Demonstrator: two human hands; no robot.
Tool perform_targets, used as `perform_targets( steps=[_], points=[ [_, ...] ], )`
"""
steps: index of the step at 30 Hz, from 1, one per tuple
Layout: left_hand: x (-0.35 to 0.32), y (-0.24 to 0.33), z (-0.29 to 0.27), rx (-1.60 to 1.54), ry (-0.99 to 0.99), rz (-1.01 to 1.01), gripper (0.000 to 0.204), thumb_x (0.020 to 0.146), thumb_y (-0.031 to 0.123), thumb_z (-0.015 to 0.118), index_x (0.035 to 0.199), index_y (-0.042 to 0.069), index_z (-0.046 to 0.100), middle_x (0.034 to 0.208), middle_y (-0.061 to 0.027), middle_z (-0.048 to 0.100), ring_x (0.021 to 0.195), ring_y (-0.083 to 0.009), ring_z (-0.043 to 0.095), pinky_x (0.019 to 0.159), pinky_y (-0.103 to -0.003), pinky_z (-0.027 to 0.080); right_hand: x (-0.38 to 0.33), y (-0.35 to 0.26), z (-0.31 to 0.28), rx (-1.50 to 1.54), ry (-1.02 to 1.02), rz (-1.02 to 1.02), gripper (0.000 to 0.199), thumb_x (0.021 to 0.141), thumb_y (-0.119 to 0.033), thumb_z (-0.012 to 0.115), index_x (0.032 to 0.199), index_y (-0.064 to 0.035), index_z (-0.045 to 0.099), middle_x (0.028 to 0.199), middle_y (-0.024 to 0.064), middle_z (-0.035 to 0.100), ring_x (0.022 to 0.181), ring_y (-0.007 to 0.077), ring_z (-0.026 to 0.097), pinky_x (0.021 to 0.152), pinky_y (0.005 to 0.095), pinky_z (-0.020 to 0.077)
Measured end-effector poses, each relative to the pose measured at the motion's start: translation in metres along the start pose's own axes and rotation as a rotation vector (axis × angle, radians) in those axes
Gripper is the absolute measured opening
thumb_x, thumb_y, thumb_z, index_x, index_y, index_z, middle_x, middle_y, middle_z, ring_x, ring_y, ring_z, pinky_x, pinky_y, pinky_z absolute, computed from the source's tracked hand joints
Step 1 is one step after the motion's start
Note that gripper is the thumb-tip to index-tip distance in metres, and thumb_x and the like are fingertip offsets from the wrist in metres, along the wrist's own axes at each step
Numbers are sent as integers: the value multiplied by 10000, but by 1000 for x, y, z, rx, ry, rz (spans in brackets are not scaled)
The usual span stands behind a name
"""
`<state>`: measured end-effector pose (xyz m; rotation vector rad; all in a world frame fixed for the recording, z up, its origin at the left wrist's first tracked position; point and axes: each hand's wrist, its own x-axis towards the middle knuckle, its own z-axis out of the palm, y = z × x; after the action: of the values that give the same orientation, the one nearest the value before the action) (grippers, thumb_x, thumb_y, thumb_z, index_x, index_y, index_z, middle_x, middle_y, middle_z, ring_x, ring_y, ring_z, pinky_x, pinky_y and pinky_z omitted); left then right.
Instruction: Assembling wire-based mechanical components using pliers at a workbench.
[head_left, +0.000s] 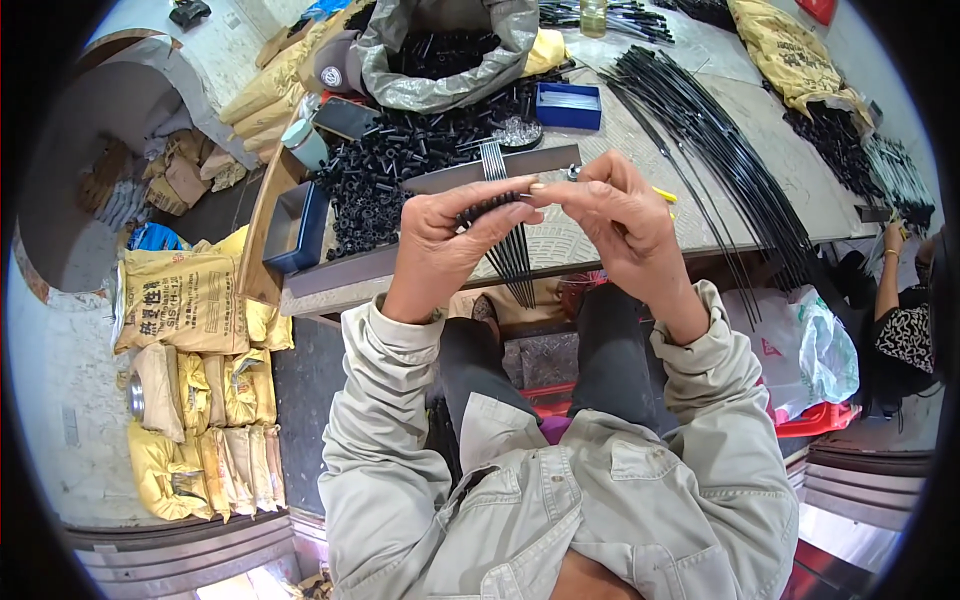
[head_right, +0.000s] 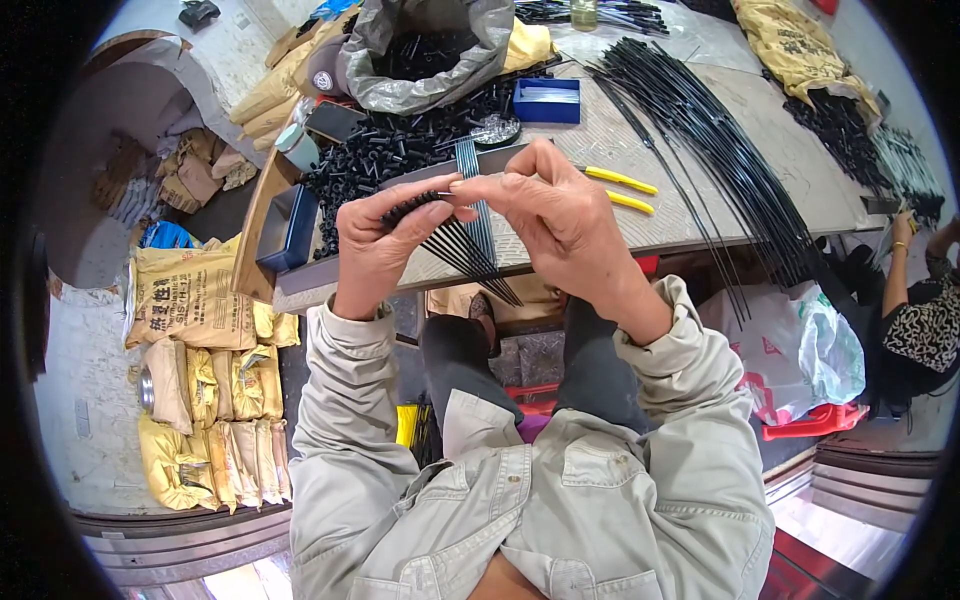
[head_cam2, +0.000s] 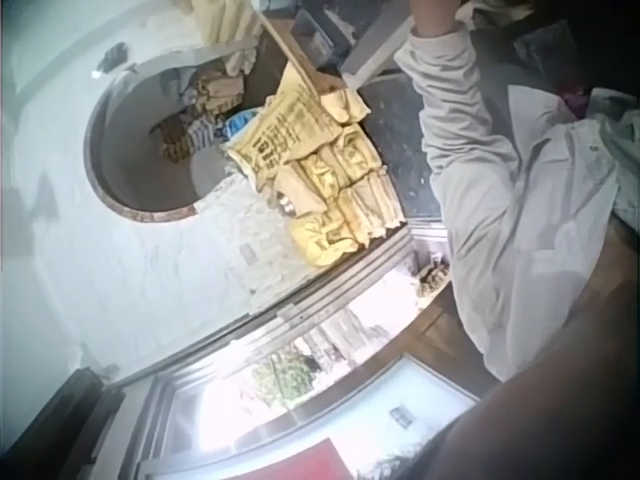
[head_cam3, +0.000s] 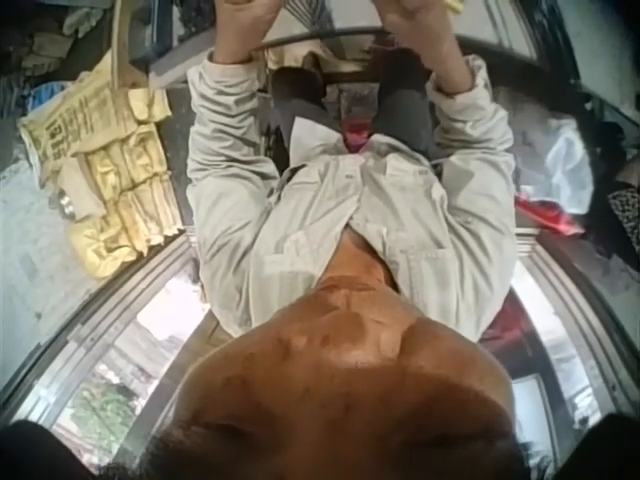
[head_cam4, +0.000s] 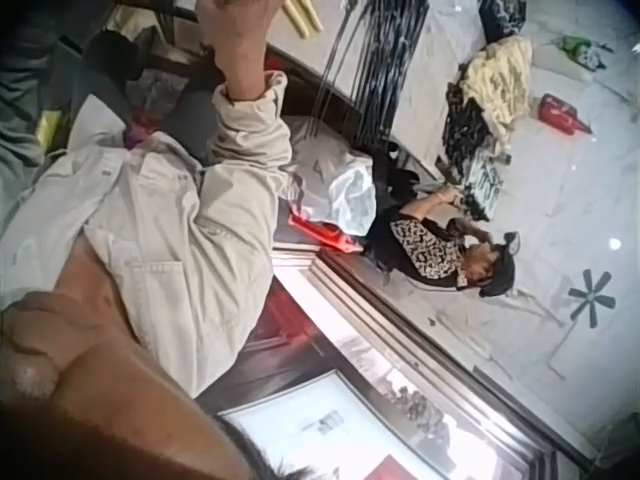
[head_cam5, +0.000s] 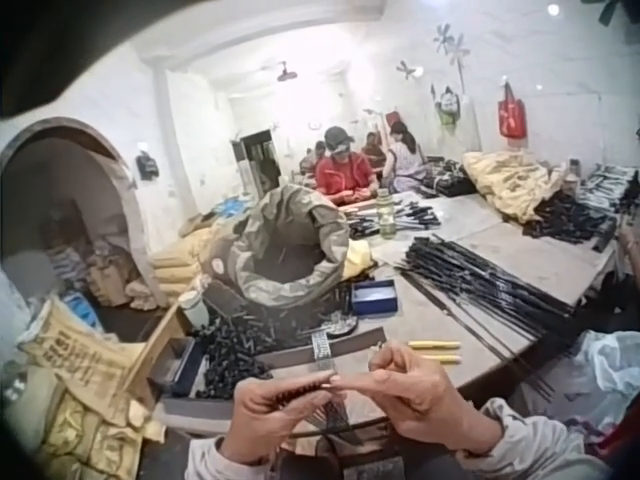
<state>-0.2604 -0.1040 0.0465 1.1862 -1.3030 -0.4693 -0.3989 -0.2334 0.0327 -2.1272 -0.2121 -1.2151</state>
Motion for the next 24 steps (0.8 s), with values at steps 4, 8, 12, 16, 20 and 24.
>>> perform_targets(
  steps=[4, 8, 12, 16, 20, 24],
  points=[
    [3, 0, 0, 15, 7, -13, 223, 823, 22, 606, 1042, -16, 625, 879, -94, 665, 819, -110, 625, 717, -206, 493, -1, -1, -1, -194, 64, -74, 411, 674, 72, 595, 1045, -96, 651, 710, 40, 449, 591, 138, 450, 493, 224, 355],
    [3, 2, -2, 100, -6, 29, 220, 814, 30, 621, 1032, -4, 634, 873, -96, 669, 808, -107, 626, 702, -205, 491, 2, -10, -11, -673, 29, -362, 495, 578, 3, 626, 1051, -139, 660, 712, 8, 439, 533, 112, 439, 443, 218, 363],
    [0, -1, -6, 139, -114, 79, 236, 787, 42, 653, 1019, 7, 641, 866, -98, 674, 757, -99, 627, 647, -212, 481, 19, -7, -24, -512, -110, -425, 523, 549, -45, 619, 1059, -155, 655, 721, 6, 460, 555, 111, 476, 450, 222, 401],
    [2, -5, -8, 284, -152, 196, 292, 737, 100, 702, 1016, 34, 647, 863, -107, 674, 710, -144, 647, 602, -234, 469, 24, -8, -21, -309, -184, -336, 296, 657, -8, 637, 950, -33, 610, 783, 74, 525, 589, 191, 541, 476, 272, 433],
    [6, -14, -14, 441, -166, 417, 459, 608, 249, 748, 993, 27, 637, 883, -111, 652, 771, -279, 628, 651, -310, 471, 28, -13, -21, -304, -248, -378, 240, 699, -12, 639, 931, -3, 578, 806, 112, 541, 615, 233, 561, 491, 288, 443],
    [9, -21, -14, 449, -150, 512, 455, 599, 284, 748, 962, 31, 640, 860, -101, 652, 753, -264, 631, 641, -300, 471, 27, -19, -13, -305, -266, -368, 259, 711, -35, 627, 963, -2, 575, 811, 124, 537, 640, 237, 567, 513, 304, 452]
  ],
)
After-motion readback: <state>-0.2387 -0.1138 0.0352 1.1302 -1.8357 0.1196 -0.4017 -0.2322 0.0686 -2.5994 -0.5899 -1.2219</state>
